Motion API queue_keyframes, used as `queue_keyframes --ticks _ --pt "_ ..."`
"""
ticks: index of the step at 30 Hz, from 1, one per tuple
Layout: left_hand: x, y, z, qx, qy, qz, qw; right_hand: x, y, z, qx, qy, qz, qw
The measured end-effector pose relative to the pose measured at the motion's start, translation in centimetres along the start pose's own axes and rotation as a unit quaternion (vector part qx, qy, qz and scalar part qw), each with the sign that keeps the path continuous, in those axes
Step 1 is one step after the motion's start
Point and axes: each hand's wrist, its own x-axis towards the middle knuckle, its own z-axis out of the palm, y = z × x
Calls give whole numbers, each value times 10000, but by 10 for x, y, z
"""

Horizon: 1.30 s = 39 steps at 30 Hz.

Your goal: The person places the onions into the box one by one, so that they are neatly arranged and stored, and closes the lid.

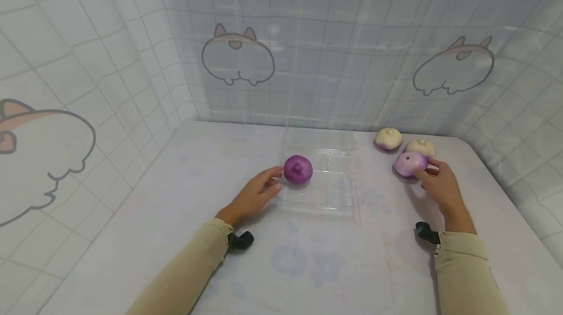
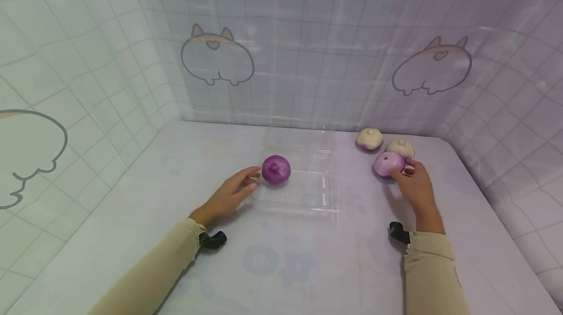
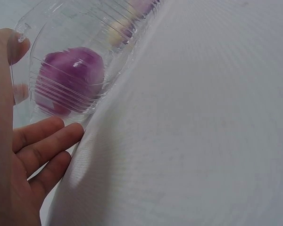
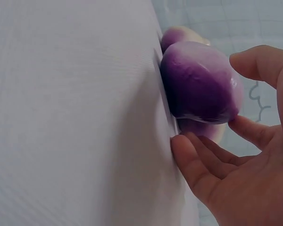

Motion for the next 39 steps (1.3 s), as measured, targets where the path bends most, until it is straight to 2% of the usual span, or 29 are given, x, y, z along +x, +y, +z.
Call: queue_keyframes --ticks 11,20,34,39 --pt "1 0 0 -16 37 53 10000 5 3 9 89 173 -453 9988" --pt "1 -1 1 -17 82 95 9999 8 3 10 -154 78 -355 9992" --pt "2 -2 0 -16 60 47 10000 12 7 9 -297 -34 -588 9978" --pt "2 -3 1 2 53 11 10000 10 8 11 -267 88 -646 9975"
